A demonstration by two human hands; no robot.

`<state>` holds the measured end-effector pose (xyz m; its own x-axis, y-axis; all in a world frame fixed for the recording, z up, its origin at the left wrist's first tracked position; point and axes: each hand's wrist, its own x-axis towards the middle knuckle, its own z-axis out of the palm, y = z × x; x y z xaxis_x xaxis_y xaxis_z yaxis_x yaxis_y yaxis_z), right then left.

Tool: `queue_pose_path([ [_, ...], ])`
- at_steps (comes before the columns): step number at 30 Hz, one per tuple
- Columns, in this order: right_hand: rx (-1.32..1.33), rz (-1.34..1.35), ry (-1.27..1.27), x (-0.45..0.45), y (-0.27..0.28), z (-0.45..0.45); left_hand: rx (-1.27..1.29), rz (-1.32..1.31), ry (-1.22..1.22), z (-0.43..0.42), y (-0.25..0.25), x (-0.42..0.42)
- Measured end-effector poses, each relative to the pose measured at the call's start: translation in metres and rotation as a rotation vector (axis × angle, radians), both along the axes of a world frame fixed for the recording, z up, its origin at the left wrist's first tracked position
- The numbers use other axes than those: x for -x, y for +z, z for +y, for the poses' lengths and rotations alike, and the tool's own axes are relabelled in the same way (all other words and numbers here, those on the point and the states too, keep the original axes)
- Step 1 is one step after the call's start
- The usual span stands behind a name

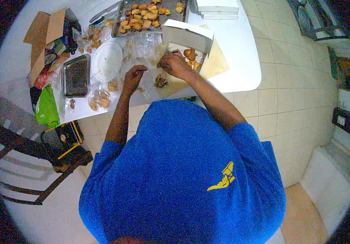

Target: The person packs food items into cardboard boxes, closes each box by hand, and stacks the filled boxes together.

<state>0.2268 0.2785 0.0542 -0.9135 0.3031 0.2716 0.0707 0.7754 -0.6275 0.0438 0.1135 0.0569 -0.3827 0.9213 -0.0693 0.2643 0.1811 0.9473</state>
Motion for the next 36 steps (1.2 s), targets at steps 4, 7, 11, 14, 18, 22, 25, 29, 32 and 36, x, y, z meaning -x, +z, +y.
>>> queue_pose_path([
  [4, 0.131, 0.04, 0.057, 0.004, -0.018, 0.004, 0.04, 0.091, -0.198, -0.003, 0.019, 0.012],
  [7, 0.113, 0.075, 0.042, 0.001, -0.011, -0.001, 0.108, 0.174, -0.165, 0.0, 0.023, 0.01],
  [11, 0.133, 0.042, -0.073, 0.005, 0.01, -0.009, 0.053, 0.251, -0.145, 0.004, 0.014, 0.009],
  [14, 0.07, -0.109, -0.038, 0.012, 0.006, -0.011, 0.07, 0.237, -0.073, 0.01, 0.019, -0.001],
  [18, -0.076, -0.213, 0.045, 0.014, 0.002, -0.022, -0.025, 0.551, -0.18, 0.004, -0.001, 0.002],
  [22, -0.235, -0.075, 0.09, -0.006, 0.001, -0.046, -0.101, 0.802, -0.251, -0.012, -0.025, -0.014],
  [25, -0.271, -0.147, 0.059, -0.015, -0.01, -0.059, -0.08, 0.729, -0.274, -0.028, -0.018, -0.029],
  [29, -0.357, -0.194, 0.112, -0.016, -0.034, -0.056, -0.156, 0.693, -0.181, -0.028, 0.005, -0.036],
  [32, -0.337, -0.105, 0.18, -0.014, -0.017, -0.053, -0.203, 0.736, -0.156, -0.003, -0.002, -0.024],
  [36, -0.338, -0.23, 0.213, -0.004, -0.028, -0.054, 0.149, 0.657, -0.438, 0.027, -0.02, -0.005],
])
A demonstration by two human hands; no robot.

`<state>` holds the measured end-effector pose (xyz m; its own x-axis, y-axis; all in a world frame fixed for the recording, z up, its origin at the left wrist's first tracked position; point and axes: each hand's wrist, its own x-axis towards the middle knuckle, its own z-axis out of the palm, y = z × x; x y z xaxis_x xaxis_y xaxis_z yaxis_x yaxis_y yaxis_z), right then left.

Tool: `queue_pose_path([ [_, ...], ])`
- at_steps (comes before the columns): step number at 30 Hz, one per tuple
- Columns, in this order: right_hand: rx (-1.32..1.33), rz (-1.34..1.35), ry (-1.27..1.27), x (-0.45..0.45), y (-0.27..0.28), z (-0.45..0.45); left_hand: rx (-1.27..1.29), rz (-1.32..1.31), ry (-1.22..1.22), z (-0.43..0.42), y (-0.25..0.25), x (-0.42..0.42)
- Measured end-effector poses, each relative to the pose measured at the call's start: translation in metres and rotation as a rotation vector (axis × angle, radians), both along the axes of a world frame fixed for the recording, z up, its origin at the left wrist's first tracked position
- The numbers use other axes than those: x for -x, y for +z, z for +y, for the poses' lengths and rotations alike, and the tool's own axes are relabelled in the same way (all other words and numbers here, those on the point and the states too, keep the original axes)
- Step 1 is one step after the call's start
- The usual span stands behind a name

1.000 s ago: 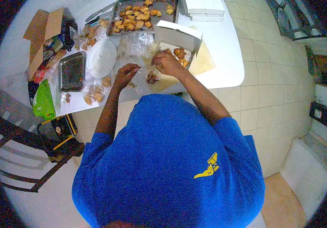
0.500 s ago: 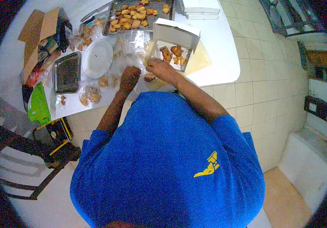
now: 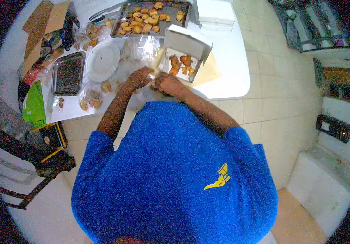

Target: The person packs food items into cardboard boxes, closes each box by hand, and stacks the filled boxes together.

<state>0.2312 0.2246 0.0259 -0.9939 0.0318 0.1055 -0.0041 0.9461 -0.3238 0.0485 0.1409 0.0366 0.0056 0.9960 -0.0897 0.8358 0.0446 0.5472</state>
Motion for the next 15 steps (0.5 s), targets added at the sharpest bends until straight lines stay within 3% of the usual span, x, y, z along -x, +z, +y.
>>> queue_pose_path([
  [2, -0.041, -0.006, 0.035, 0.0, -0.021, 0.001, 0.37, 0.128, -0.061, 0.014, 0.0, 0.006],
  [7, 0.244, 0.102, -0.211, -0.005, 0.037, -0.001, 0.121, 0.162, -0.02, 0.002, 0.018, -0.009],
  [10, 0.304, 0.245, -0.282, 0.001, 0.036, 0.001, -0.081, 0.346, 0.006, -0.017, 0.032, -0.023],
  [14, 0.348, -0.037, -0.173, 0.007, 0.018, 0.005, -0.301, 0.341, 0.073, -0.042, 0.019, -0.036],
  [15, 0.348, -0.122, -0.154, 0.008, 0.018, 0.002, -0.459, 0.334, 0.111, -0.046, 0.017, -0.04],
])
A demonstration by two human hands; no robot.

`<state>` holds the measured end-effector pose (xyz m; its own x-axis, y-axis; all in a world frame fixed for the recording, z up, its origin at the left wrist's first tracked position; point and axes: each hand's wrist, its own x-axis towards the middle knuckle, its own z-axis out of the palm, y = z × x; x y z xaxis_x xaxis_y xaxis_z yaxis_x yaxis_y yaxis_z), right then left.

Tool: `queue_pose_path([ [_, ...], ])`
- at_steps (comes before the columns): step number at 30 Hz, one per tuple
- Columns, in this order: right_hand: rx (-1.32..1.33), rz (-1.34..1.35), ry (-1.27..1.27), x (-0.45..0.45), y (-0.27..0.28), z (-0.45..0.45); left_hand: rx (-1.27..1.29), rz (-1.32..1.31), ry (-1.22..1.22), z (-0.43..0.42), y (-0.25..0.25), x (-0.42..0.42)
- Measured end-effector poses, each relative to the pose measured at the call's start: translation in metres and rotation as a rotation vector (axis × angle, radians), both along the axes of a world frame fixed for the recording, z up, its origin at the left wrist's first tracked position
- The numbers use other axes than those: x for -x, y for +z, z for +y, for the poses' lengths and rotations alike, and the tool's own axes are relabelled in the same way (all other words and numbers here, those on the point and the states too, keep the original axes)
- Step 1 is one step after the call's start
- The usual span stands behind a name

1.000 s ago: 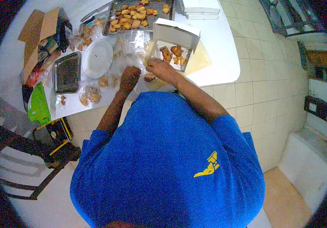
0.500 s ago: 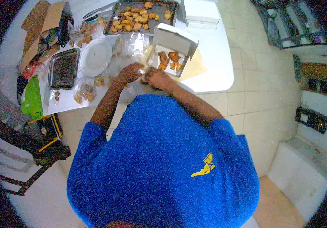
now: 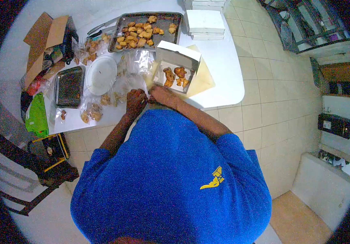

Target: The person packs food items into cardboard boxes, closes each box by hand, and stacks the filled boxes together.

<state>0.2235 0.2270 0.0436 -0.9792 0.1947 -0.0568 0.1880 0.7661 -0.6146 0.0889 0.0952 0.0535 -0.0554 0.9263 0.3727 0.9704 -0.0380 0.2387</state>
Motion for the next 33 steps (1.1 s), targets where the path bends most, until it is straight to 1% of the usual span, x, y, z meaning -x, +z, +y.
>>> queue_pose_path([
  [1, 0.009, -0.08, 0.033, 0.0, 0.0, -0.002, -0.009, -0.058, -0.002, -0.002, -0.003, -0.002],
  [3, 0.083, -0.051, 0.056, -0.001, -0.002, -0.004, -0.023, -0.18, -0.006, -0.004, -0.01, -0.006],
  [4, 0.098, -0.032, 0.072, -0.001, -0.003, -0.003, 0.023, -0.305, -0.041, -0.005, -0.013, -0.007],
  [5, 0.114, -0.016, 0.087, -0.002, -0.005, -0.001, 0.009, -0.337, -0.053, -0.005, -0.016, -0.009],
  [8, 0.227, -0.045, -0.031, -0.012, 0.012, 0.016, -0.028, -0.417, -0.083, 0.016, 0.014, -0.019],
  [10, 0.359, 0.137, -0.226, -0.031, 0.02, 0.033, -0.047, -0.45, -0.091, 0.037, 0.033, -0.017],
  [11, 0.426, 0.226, -0.321, -0.042, 0.022, 0.041, -0.092, -0.419, -0.085, 0.051, 0.041, -0.017],
  [13, 0.284, 0.097, -0.512, -0.054, 0.004, 0.07, -0.172, -0.358, -0.073, 0.082, 0.052, -0.015],
  [14, 0.404, -0.067, -0.542, -0.056, 0.021, 0.083, -0.243, -0.391, -0.065, 0.101, 0.053, -0.013],
  [15, 0.357, -0.132, -0.515, -0.055, 0.021, 0.09, -0.316, -0.422, -0.059, 0.122, 0.056, -0.01],
  [17, 0.262, -0.257, -0.462, -0.051, 0.021, 0.102, -0.225, -0.398, -0.037, 0.162, 0.077, -0.007],
  [20, 0.108, -0.164, -0.47, -0.048, -0.002, 0.103, -0.161, -0.391, -0.1, 0.205, 0.081, -0.005],
  [21, 0.065, -0.135, -0.474, -0.048, -0.006, 0.101, -0.106, -0.351, -0.079, 0.214, 0.071, 0.0],
  [22, 0.007, -0.183, -0.442, -0.046, 0.034, 0.091, -0.05, -0.311, -0.058, 0.22, 0.057, 0.003],
  [23, -0.09, -0.136, -0.486, -0.047, 0.031, 0.085, 0.007, -0.271, -0.038, 0.223, 0.044, 0.006],
  [25, -0.279, -0.05, -0.577, -0.05, 0.023, 0.078, 0.087, -0.452, -0.103, 0.219, 0.062, 0.008],
  [26, -0.318, -0.018, -0.549, -0.052, 0.021, 0.076, 0.13, -0.545, -0.138, 0.214, 0.069, 0.01],
  [28, -0.399, 0.04, -0.492, -0.059, 0.02, 0.072, 0.122, -0.578, -0.213, 0.203, 0.068, 0.016],
  [29, -0.343, 0.002, -0.496, -0.062, 0.017, 0.068, 0.117, -0.597, -0.251, 0.196, 0.066, 0.018],
  [31, -0.233, -0.072, -0.502, -0.068, 0.003, 0.061, 0.149, -0.577, -0.244, 0.177, 0.065, 0.017],
  [33, -0.112, -0.056, -0.524, -0.077, -0.004, 0.055, 0.176, -0.553, -0.235, 0.156, 0.066, 0.013],
])
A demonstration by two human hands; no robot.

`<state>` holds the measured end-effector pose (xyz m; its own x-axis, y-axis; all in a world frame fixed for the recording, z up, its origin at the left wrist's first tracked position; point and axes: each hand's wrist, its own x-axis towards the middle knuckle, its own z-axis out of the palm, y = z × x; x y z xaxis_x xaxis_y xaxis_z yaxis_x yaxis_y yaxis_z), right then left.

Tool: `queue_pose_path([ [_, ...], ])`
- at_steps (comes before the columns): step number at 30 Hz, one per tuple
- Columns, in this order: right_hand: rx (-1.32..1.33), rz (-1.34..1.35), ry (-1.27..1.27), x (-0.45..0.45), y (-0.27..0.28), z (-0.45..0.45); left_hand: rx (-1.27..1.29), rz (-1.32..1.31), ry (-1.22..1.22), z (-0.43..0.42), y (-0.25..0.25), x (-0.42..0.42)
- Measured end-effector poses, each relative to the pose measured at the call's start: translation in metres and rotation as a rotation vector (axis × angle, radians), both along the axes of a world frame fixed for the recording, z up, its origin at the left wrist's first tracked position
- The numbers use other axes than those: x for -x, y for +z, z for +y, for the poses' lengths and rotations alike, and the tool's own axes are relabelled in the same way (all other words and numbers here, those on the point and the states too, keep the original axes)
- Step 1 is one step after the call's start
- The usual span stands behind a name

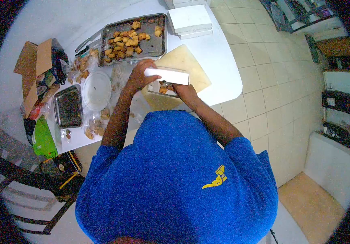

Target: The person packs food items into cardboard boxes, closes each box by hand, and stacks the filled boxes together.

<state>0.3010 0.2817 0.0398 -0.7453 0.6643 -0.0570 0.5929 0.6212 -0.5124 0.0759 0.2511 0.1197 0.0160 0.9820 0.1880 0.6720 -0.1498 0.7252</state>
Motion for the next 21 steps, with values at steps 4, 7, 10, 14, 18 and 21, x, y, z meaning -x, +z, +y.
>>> queue_pose_path([
  [4, 0.111, 0.017, 0.022, -0.019, 0.025, -0.026, 0.011, -0.076, 0.014, -0.039, -0.018, -0.01],
  [7, 0.086, -0.253, 0.136, -0.043, 0.023, -0.048, 0.058, -0.043, 0.046, -0.059, -0.036, -0.014],
  [10, 0.232, 0.109, -0.035, -0.069, 0.023, -0.062, 0.083, -0.029, 0.055, -0.07, -0.045, -0.014],
  [14, 0.943, 0.547, -0.582, -0.06, 0.011, -0.065, 0.094, -0.119, 0.046, -0.079, -0.061, -0.013],
  [18, 1.541, 1.024, -0.905, -0.05, 0.002, -0.061, 0.013, -0.044, 0.003, -0.077, -0.064, -0.008],
  [21, 1.598, 1.148, -0.905, -0.049, -0.01, -0.056, -0.018, 0.106, -0.035, -0.077, -0.068, 0.001],
])
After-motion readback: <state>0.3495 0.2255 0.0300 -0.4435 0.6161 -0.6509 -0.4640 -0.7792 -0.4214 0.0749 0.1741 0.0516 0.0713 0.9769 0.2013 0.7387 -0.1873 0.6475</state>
